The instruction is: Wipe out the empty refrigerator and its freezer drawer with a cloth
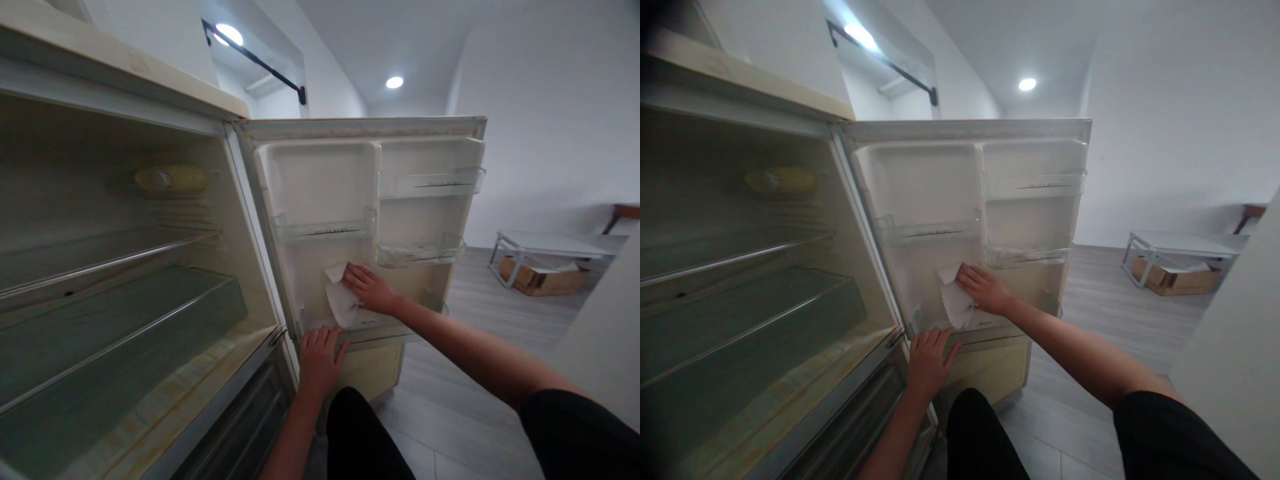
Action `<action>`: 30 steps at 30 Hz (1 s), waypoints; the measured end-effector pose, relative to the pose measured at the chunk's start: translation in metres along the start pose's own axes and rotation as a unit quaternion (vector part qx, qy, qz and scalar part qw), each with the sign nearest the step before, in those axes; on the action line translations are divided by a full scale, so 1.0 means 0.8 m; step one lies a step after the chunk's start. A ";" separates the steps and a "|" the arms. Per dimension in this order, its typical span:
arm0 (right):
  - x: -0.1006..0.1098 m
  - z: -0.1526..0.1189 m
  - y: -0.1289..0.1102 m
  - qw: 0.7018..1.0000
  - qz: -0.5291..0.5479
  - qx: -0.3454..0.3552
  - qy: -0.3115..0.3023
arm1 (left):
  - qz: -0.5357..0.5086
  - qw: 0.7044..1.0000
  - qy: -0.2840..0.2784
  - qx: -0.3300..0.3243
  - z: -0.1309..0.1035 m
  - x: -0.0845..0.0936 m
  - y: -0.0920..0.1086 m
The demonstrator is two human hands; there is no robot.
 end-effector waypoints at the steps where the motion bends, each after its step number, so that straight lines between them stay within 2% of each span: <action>1: -0.007 0.021 -0.003 1.000 0.011 0.004 0.005 | 0.002 1.000 0.001 0.001 0.000 0.000 0.000; 4: -0.026 0.083 -0.027 0.999 0.025 0.032 0.012 | 0.003 1.000 0.000 0.004 0.001 0.000 0.001; 6: -0.035 0.112 -0.044 0.999 0.020 0.042 0.005 | 0.002 1.000 -0.007 0.005 0.001 0.001 0.000; 8: -0.041 0.125 -0.054 0.999 0.009 0.042 -0.014 | 0.001 1.000 -0.012 0.003 0.000 0.003 -0.001; 10: -0.044 0.120 -0.059 0.997 0.007 0.065 -0.046 | -0.002 1.000 -0.017 0.000 -0.001 0.006 -0.002; 14: -0.035 0.067 -0.055 0.984 0.034 0.148 -0.091 | -0.012 1.000 -0.027 -0.003 -0.003 0.009 -0.005; 18: -0.011 -0.011 -0.035 0.983 0.031 0.156 -0.094 | -0.024 0.999 -0.024 -0.011 -0.006 0.012 -0.008; 21: 0.001 -0.070 -0.021 0.976 0.026 0.142 -0.164 | -0.032 0.999 -0.034 -0.009 -0.007 0.012 -0.011; 24: 0.021 -0.113 -0.003 0.978 0.030 0.075 -0.191 | -0.046 0.998 -0.041 -0.002 -0.009 0.012 -0.012; 26: 0.034 -0.133 0.011 0.978 0.031 -0.005 -0.205 | -0.050 0.998 -0.045 0.000 -0.009 0.011 -0.012; 28: 0.042 -0.152 0.027 0.961 0.017 -0.119 -0.248 | -0.051 0.998 -0.045 0.002 -0.009 0.012 -0.012; 30: 0.046 -0.169 0.039 0.927 0.008 -0.218 -0.304 | -0.051 0.998 -0.041 0.004 -0.009 0.012 -0.011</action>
Point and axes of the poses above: each hand's wrist, its own z-axis towards the middle knuckle, its own x-axis out of the back of the hand, y = z × x, the point moved 7 cm from there along z, towards the middle knuckle, and after that the axes turned 12 degrees about x, right-handed, at the moved point
